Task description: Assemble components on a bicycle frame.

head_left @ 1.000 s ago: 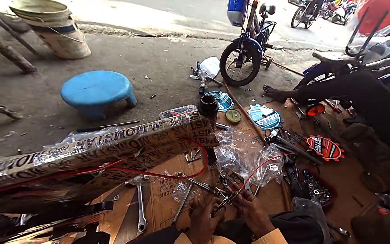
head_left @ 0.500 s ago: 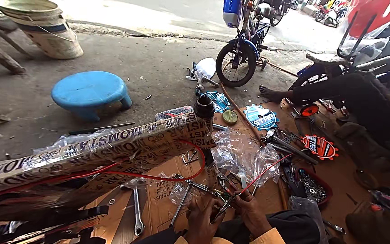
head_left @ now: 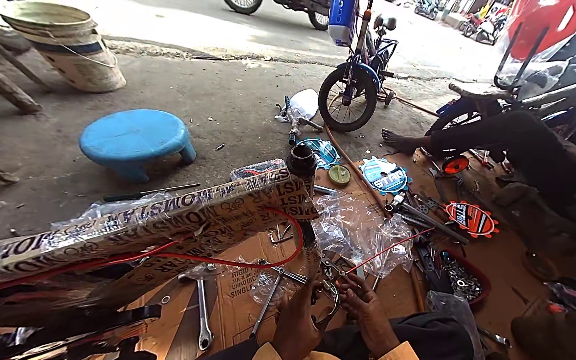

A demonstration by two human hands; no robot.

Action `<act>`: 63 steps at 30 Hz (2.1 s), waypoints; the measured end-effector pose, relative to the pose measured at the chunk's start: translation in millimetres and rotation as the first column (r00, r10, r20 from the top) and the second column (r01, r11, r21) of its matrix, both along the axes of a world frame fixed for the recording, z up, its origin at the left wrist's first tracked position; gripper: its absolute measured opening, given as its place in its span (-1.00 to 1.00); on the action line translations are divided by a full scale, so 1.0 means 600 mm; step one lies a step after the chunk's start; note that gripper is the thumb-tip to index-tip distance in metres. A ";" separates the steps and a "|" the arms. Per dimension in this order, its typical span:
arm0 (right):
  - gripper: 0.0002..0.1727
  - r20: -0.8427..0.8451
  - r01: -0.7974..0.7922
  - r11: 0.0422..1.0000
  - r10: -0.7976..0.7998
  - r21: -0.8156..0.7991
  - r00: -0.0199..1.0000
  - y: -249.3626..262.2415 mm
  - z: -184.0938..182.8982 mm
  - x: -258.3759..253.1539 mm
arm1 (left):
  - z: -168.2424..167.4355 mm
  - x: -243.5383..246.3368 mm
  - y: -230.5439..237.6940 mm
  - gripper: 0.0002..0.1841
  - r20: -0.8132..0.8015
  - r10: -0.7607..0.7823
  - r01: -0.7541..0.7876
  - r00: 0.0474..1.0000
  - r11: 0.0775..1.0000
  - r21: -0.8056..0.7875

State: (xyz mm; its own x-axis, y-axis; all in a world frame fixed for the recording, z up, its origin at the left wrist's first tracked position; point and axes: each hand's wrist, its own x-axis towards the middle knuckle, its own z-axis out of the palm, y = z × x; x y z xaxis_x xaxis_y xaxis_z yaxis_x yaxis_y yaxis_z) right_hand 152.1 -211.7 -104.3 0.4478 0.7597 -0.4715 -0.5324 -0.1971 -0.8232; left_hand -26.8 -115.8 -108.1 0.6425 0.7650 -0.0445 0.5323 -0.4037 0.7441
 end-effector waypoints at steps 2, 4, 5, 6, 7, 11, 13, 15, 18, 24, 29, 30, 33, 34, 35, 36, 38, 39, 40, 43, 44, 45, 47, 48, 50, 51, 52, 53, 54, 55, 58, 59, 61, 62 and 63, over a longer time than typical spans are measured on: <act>-0.39 0.039 -0.013 1.000 0.014 -0.011 0.999 0.000 0.007 -0.003 | -0.001 0.003 0.006 -0.22 0.004 0.019 -0.019 1.000 0.999 0.039; -0.38 0.081 -0.037 0.999 0.037 0.001 0.996 0.002 0.012 -0.007 | -0.006 0.005 0.008 -0.15 0.015 0.025 -0.026 1.000 0.996 0.080; -0.36 0.092 -0.040 0.999 0.038 0.018 0.995 0.002 0.014 -0.009 | -0.008 0.004 0.007 -0.12 0.014 0.019 -0.020 1.000 0.995 0.102; -0.34 0.094 -0.031 0.999 0.028 0.031 0.995 0.002 0.015 -0.010 | -0.010 0.004 0.007 -0.11 0.010 0.003 -0.005 1.000 0.993 0.120; -0.36 0.084 -0.005 0.999 0.002 0.037 0.996 0.003 0.015 -0.010 | -0.011 0.003 0.007 -0.11 0.009 -0.019 0.018 1.000 0.990 0.137; -0.59 0.033 0.192 0.980 -0.193 0.043 0.981 0.008 0.012 0.002 | -0.020 -0.004 0.003 -0.10 0.018 -0.094 0.091 0.995 0.986 0.137; -0.63 0.052 0.216 0.974 -0.219 0.067 0.974 0.010 0.013 0.006 | -0.025 -0.008 0.000 -0.11 0.019 -0.110 0.107 0.994 0.986 0.128; -0.64 0.055 0.231 0.970 -0.235 0.076 0.970 0.012 0.016 0.004 | -0.022 -0.009 -0.004 -0.15 0.026 -0.121 0.116 0.992 0.984 0.135; -0.61 0.018 0.273 0.959 -0.275 0.072 0.961 0.018 0.019 0.003 | -0.018 -0.009 -0.012 -0.20 0.011 -0.120 0.117 0.993 0.982 0.151; -0.73 0.129 0.230 0.953 -0.258 0.199 0.957 0.018 0.003 0.002 | -0.020 -0.009 -0.018 -0.21 -0.048 -0.067 0.073 0.997 0.985 0.154; -0.77 0.226 0.172 0.965 -0.216 0.200 0.950 0.016 0.009 -0.003 | -0.018 -0.012 -0.016 -0.19 -0.094 -0.101 0.116 0.990 0.978 0.171; -0.77 0.234 0.171 0.966 -0.214 0.192 0.948 0.016 0.008 -0.002 | -0.018 -0.012 -0.015 -0.19 -0.096 -0.110 0.126 0.989 0.975 0.185; -0.77 0.257 0.173 0.971 -0.212 0.165 0.943 0.015 0.007 -0.001 | -0.020 -0.012 -0.015 -0.13 -0.078 -0.121 0.135 0.990 0.966 0.220; -0.77 0.264 0.171 0.972 -0.210 0.161 0.942 0.014 0.008 -0.002 | -0.020 -0.013 -0.015 -0.10 -0.073 -0.122 0.135 0.990 0.967 0.215; -0.77 0.267 0.169 0.973 -0.207 0.160 0.941 0.014 0.009 -0.002 | -0.020 -0.013 -0.016 -0.07 -0.073 -0.118 0.131 0.990 0.969 0.209; -0.76 0.270 0.167 0.974 -0.203 0.151 0.941 0.013 0.008 -0.002 | -0.021 -0.012 -0.017 -0.04 -0.077 -0.111 0.125 0.991 0.971 0.205; -0.72 0.279 0.147 0.984 -0.168 0.098 0.945 0.009 0.009 -0.003 | -0.022 -0.011 -0.018 0.00 -0.086 -0.102 0.118 0.991 0.970 0.212; -0.70 0.277 0.127 0.991 -0.135 0.047 0.951 0.008 0.012 -0.004 | -0.022 -0.010 -0.018 0.02 -0.089 -0.094 0.112 0.992 0.967 0.227; -0.69 0.276 0.094 0.995 -0.084 -0.023 0.958 0.007 0.017 -0.006 | -0.022 -0.009 -0.018 0.03 -0.089 -0.087 0.106 0.992 0.965 0.238; -0.60 0.258 -0.079 0.983 0.121 -0.168 0.959 -0.001 0.036 -0.017 | -0.020 -0.008 -0.014 0.02 -0.110 -0.081 0.106 0.991 0.962 0.252; -0.58 0.265 -0.101 0.983 0.140 -0.155 0.954 -0.004 0.038 -0.023 | -0.020 -0.007 -0.013 0.01 -0.121 -0.077 0.106 0.990 0.962 0.252; -0.58 0.303 -0.097 0.988 0.129 -0.119 0.944 -0.006 0.037 -0.032 | -0.020 -0.006 -0.013 0.01 -0.128 -0.070 0.101 0.989 0.962 0.255; -0.52 0.455 -0.084 0.996 0.081 -0.013 0.887 -0.008 0.031 -0.048 | -0.025 -0.004 -0.014 -0.01 -0.120 -0.053 0.086 0.991 0.956 0.282; -0.49 0.526 -0.086 0.996 0.060 0.026 0.848 -0.008 0.028 -0.054 | -0.026 -0.003 -0.014 -0.01 -0.120 -0.049 0.083 0.992 0.953 0.292; -0.53 0.618 -0.106 0.991 0.035 0.079 0.786 -0.007 0.021 -0.060 | -0.023 -0.002 -0.013 0.02 -0.122 -0.054 0.086 0.991 0.958 0.273; -0.59 0.647 -0.117 0.989 0.031 0.091 0.762 -0.006 0.017 -0.061 | -0.023 -0.002 -0.012 0.02 -0.127 -0.060 0.092 0.990 0.960 0.265; -0.66 0.666 -0.122 0.988 0.031 0.090 0.745 -0.005 0.013 -0.060 | -0.023 -0.003 -0.011 0.02 -0.132 -0.063 0.096 0.989 0.961 0.261; -0.71 0.676 -0.120 0.990 0.036 0.078 0.736 -0.004 0.011 -0.060 | -0.025 -0.004 -0.010 0.02 -0.136 -0.065 0.098 0.989 0.963 0.251; -0.73 0.682 -0.120 0.991 0.050 0.055 0.730 -0.003 0.009 -0.059 | -0.027 -0.004 -0.010 0.03 -0.143 -0.065 0.098 0.988 0.966 0.238; -0.72 0.682 -0.124 0.992 0.074 0.025 0.727 -0.004 0.007 -0.058 | -0.028 -0.005 -0.010 0.03 -0.149 -0.063 0.095 0.987 0.972 0.215; -0.58 0.613 -0.114 0.993 0.114 -0.039 0.782 -0.006 0.009 -0.059 | -0.029 -0.004 -0.009 0.04 -0.126 -0.043 0.059 0.991 0.990 0.129; -0.54 0.544 -0.101 0.994 0.110 -0.046 0.832 -0.006 0.013 -0.060 | -0.028 -0.003 -0.007 0.05 -0.112 -0.041 0.052 0.993 0.994 0.098; -0.57 0.396 -0.065 0.995 0.089 -0.075 0.914 -0.005 0.020 -0.061 | -0.016 -0.003 -0.001 0.05 -0.102 -0.073 0.067 0.992 0.996 -0.064; -0.56 0.357 -0.073 0.993 0.100 -0.090 0.929 -0.006 0.018 -0.061 | -0.007 -0.004 0.002 0.02 -0.078 -0.096 0.081 0.992 0.980 -0.182; -0.54 0.349 -0.098 0.991 0.123 -0.087 0.929 -0.007 0.016 -0.060 | -0.001 -0.006 0.007 -0.04 -0.042 -0.125 0.108 0.991 0.952 -0.287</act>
State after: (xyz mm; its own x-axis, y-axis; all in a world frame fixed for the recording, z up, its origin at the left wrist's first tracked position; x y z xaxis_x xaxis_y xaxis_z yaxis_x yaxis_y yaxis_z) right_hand 115.9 -215.9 -95.0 0.5100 0.7859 -0.3498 -0.1813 -0.2993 -0.9368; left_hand -30.2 -111.7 -108.4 0.7159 0.6355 -0.2890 0.5403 -0.2421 0.8059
